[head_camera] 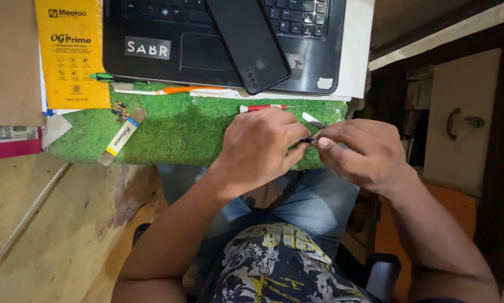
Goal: The person assembles a smartphone by aligning the screen assembly with the chassis and pressing the edges to seal it. They then power on the device to verify the display and touch functionality. Finally, they use a metal prying tool to separate the screen from the body again.
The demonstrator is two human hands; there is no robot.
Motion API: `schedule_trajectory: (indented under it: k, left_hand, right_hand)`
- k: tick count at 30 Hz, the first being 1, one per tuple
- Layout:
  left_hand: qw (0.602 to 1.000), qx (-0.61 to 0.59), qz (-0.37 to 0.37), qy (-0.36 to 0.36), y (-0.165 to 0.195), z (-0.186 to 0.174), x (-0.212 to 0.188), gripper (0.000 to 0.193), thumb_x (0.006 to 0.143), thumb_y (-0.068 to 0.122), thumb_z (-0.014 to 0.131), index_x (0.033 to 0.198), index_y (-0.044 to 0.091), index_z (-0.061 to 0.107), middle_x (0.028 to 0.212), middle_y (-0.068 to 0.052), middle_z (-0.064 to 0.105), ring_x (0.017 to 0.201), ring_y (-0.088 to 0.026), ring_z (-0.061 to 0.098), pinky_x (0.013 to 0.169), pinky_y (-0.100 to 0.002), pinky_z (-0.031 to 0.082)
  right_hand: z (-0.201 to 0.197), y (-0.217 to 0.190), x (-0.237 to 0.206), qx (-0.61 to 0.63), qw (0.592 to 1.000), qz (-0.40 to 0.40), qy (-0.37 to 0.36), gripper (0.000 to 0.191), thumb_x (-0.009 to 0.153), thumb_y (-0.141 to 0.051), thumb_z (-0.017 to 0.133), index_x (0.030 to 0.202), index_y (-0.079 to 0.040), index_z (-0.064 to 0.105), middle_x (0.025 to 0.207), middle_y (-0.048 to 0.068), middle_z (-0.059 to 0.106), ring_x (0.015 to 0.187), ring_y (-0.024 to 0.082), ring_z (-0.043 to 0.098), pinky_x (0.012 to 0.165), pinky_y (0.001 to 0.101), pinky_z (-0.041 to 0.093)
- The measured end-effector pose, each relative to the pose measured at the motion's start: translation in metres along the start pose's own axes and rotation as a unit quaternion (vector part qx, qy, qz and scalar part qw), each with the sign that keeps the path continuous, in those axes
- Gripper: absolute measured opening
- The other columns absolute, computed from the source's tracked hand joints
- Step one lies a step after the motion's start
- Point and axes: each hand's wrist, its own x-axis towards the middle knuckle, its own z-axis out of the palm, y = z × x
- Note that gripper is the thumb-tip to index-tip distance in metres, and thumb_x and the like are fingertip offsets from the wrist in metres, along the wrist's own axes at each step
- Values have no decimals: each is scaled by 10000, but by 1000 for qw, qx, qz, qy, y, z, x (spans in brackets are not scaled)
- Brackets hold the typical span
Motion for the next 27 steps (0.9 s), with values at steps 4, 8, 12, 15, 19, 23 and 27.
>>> schedule_trajectory:
  k: [4, 8, 12, 15, 19, 23, 27]
  left_hand:
    - [1000, -4, -2, -3, 0, -1, 0, 119, 839, 197, 769, 860, 81, 751, 815, -53, 676, 809, -270, 681, 682, -425, 531]
    - [1000, 3, 2, -10, 1, -2, -1, 127, 832, 200, 770, 870, 80, 755, 825, -53, 680, 811, -270, 682, 692, -423, 536]
    - [1000, -3, -6, -9, 2, -2, -1, 123, 833, 203, 770, 866, 86, 757, 817, -51, 676, 807, -265, 682, 692, -421, 536]
    - [1000, -2, -7, -9, 2, -2, -2, 127, 828, 205, 769, 870, 86, 758, 811, -53, 669, 806, -266, 680, 694, -422, 538]
    - [1000, -4, -7, -6, 2, -1, -2, 113, 835, 200, 764, 861, 91, 757, 810, -48, 666, 808, -263, 679, 692, -421, 537]
    - [1000, 0, 4, -9, 1, -2, -2, 125, 827, 208, 766, 836, 85, 745, 807, -52, 663, 811, -269, 677, 691, -424, 534]
    - [1000, -7, 2, -2, 2, -1, -2, 125, 840, 214, 765, 832, 91, 742, 796, -50, 656, 803, -267, 674, 697, -422, 536]
  right_hand:
    - [-4, -3, 4, -21, 999, -6, -25, 238, 911, -23, 762, 1021, -65, 554, 963, 126, 704, 804, 289, 719, 665, 381, 587]
    - [-10, -4, 9, -18, 998, -20, -53, 177, 915, -36, 733, 973, -62, 568, 961, 132, 714, 790, 292, 717, 617, 386, 565]
    - [-12, -5, 12, -11, 998, -18, -60, 170, 902, -39, 726, 960, -60, 568, 957, 127, 714, 772, 279, 709, 608, 383, 563]
    - [-12, -7, 12, -14, 998, -11, -66, 167, 875, -44, 723, 973, -58, 588, 956, 123, 710, 763, 280, 710, 595, 378, 553]
    - [-13, -5, 13, -4, 998, -11, -63, 196, 894, -36, 744, 976, -61, 568, 971, 118, 698, 759, 279, 702, 597, 374, 542]
    - [-14, -2, 16, 21, 997, -15, -67, 221, 880, -44, 756, 1009, -44, 576, 962, 119, 693, 720, 277, 676, 579, 380, 529]
    - [-14, -3, 17, 22, 997, -1, -78, 217, 876, -44, 753, 981, -58, 565, 933, 107, 686, 693, 269, 663, 556, 379, 514]
